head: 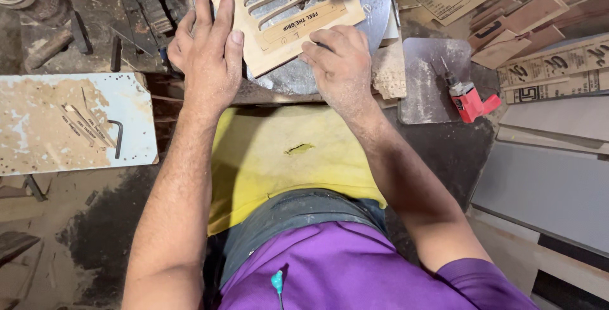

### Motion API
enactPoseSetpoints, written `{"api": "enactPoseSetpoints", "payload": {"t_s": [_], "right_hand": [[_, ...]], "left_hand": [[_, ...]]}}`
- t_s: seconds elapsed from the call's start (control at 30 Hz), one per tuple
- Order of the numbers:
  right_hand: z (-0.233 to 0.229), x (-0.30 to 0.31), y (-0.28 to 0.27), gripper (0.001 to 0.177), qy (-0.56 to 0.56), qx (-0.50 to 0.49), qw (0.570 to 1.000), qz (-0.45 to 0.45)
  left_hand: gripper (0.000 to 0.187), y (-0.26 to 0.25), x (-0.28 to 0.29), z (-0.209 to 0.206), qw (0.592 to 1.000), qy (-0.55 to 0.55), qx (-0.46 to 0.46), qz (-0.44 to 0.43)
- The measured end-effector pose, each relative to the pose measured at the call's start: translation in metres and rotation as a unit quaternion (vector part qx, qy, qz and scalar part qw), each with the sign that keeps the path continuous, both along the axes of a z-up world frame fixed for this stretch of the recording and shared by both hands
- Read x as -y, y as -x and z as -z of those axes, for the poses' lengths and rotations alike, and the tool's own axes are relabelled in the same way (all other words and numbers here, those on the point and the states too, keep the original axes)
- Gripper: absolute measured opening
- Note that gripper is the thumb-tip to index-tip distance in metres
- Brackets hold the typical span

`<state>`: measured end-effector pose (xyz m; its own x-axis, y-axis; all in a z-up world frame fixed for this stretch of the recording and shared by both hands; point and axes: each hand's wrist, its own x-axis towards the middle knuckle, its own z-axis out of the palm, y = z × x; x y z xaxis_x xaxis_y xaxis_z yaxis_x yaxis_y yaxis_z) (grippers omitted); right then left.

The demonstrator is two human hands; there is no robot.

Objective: The person sands a rectangular wooden piece with multiple cutouts using a handheld sanding block on a workbench. They repeatedly rub the sanding block over the surface and edges, flip the piece to work on different sides, and use pliers to remove small wood fragments from the cutouts.

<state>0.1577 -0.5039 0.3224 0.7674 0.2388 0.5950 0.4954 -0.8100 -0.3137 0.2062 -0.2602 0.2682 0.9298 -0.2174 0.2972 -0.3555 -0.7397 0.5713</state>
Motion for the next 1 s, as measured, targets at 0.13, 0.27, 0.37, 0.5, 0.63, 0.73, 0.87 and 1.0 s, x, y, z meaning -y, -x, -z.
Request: {"api": "enactPoseSetpoints", "payload": {"t_s": [0.13, 0.27, 0.37, 0.5, 0.63, 0.73, 0.87, 1.0], "right_hand": [[0.004, -0.002, 0.001, 0.015, 0.039, 0.038, 0.999, -0.003], [0.006, -0.007, 0.005, 0.012, 0.044, 0.071, 0.997, -0.006], [0.006, -0.008, 0.006, 0.012, 0.039, 0.075, 0.996, -0.008], [0.003, -0.007, 0.007, 0.010, 0.031, 0.069, 0.997, -0.019], [0.000, 0.003, 0.008, 0.013, -0.016, 0.038, 0.999, -0.027], [0.001, 0.005, 0.012, 0.015, -0.054, 0.001, 0.998, -0.007], [0.003, 0.003, 0.009, 0.019, -0.050, 0.001, 0.999, -0.001], [0.005, -0.002, 0.006, 0.021, -0.024, -0.010, 1.000, 0.003]], "left_hand": [[0.048, 0.000, -0.001, 0.004, 1.000, -0.005, 0.003, -0.002], [0.047, 0.000, 0.000, 0.010, 1.000, -0.011, 0.013, -0.008], [0.046, -0.001, 0.000, 0.013, 1.000, -0.016, 0.019, -0.007], [0.047, 0.000, 0.000, 0.011, 1.000, -0.017, 0.014, -0.009], [0.047, 0.000, 0.000, 0.008, 1.000, -0.019, 0.018, -0.008], [0.048, 0.001, -0.001, 0.008, 1.000, -0.017, 0.009, -0.007], [0.047, 0.001, 0.000, 0.009, 1.000, -0.019, 0.014, -0.009], [0.047, 0.000, 0.001, 0.009, 1.000, -0.016, 0.021, -0.009]]}}
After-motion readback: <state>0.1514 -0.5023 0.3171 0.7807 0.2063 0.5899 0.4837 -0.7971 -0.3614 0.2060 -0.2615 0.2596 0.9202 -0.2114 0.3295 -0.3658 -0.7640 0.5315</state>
